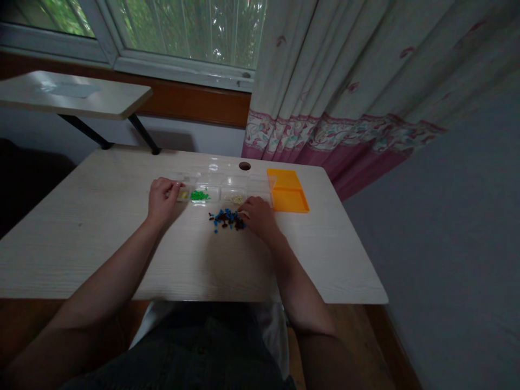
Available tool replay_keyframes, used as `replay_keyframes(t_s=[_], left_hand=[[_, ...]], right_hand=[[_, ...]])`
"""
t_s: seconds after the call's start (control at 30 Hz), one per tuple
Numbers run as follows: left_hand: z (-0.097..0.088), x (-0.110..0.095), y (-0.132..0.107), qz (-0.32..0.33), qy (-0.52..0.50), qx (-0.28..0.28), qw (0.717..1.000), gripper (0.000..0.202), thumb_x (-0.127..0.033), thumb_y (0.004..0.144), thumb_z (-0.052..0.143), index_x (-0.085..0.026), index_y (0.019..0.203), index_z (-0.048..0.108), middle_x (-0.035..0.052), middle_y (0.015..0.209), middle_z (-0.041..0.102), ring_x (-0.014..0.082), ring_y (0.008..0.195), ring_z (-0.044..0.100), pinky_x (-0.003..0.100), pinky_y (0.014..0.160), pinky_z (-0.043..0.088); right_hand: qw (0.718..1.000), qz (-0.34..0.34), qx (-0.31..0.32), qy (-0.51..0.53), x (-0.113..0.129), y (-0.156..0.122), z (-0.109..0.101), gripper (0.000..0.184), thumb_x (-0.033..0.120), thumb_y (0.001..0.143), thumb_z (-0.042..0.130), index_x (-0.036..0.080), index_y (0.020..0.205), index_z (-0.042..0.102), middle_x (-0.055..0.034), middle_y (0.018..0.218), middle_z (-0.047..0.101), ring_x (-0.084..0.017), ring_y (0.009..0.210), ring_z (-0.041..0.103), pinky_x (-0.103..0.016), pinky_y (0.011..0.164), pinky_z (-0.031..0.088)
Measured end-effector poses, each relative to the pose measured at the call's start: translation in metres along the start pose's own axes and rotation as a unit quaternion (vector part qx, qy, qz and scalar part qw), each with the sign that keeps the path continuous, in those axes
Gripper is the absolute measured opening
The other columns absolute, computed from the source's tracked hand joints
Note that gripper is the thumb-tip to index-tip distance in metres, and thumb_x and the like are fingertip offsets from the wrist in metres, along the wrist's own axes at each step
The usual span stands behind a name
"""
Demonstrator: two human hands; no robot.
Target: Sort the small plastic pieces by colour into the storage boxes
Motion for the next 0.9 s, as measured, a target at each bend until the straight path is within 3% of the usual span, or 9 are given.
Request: replay_keyframes(t_s=[0.13,0.33,0.53,0.67,0.9], left_hand=[[-0.003,0.015,0.003,-0.028,0.051,-0.028,0.998,0.022,-0.036,0.092,0.056,-0.02,0.09,0.07,0.0051,0.086,0.059,0.021,0.09,0.051,0.037,0.09,0.037],[-0.005,0.03,0.004,-0.059,0.085,-0.017,0.994,0.024,-0.038,0.089,0.056,-0.02,0.089,0.071,0.008,0.09,0.06,0.026,0.095,0.052,0.04,0.093,0.038],[-0.004,0.037,0.005,-0.067,0.087,-0.006,0.994,0.028,-0.041,0.088,0.053,-0.02,0.088,0.071,0.0077,0.088,0.059,0.0258,0.093,0.052,0.042,0.094,0.038],[-0.002,0.037,0.005,-0.067,0.09,0.003,0.994,0.027,-0.039,0.087,0.054,-0.02,0.087,0.072,0.0074,0.087,0.06,0.025,0.091,0.053,0.041,0.093,0.04],[-0.003,0.034,0.005,-0.059,0.088,0.008,0.994,0.024,-0.037,0.089,0.055,-0.019,0.09,0.072,0.0068,0.086,0.058,0.0231,0.089,0.052,0.04,0.091,0.039]], right_hand=[[0.999,-0.04,0.035,0.013,0.009,0.0,0.012,0.015,0.019,0.084,0.069,0.02,0.098,0.074,-0.0072,0.098,0.066,-0.021,0.095,0.058,-0.033,0.087,0.043],[0.997,0.012,0.065,0.046,0.0,-0.002,0.012,0.025,0.006,0.085,0.057,0.02,0.1,0.072,-0.0056,0.098,0.065,-0.016,0.091,0.06,-0.028,0.083,0.046],[0.991,0.041,0.095,0.082,-0.008,-0.006,0.007,0.02,0.02,0.082,0.071,0.02,0.102,0.072,-0.0025,0.089,0.062,-0.013,0.075,0.057,-0.024,0.071,0.044],[0.993,0.034,0.094,0.069,-0.005,-0.007,0.005,0.021,0.012,0.082,0.066,0.018,0.101,0.072,-0.0029,0.091,0.062,-0.012,0.076,0.056,-0.023,0.072,0.043],[0.999,0.005,0.042,0.024,0.006,-0.002,0.002,0.016,0.01,0.083,0.064,0.019,0.094,0.073,-0.0057,0.098,0.061,-0.016,0.088,0.058,-0.026,0.081,0.045]])
Point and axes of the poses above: each hand's wrist, its own y-axis towards the middle knuckle, its own z-axis out of the palm, x = y × z, the point moved 4 cm from there along y, towards the middle knuckle
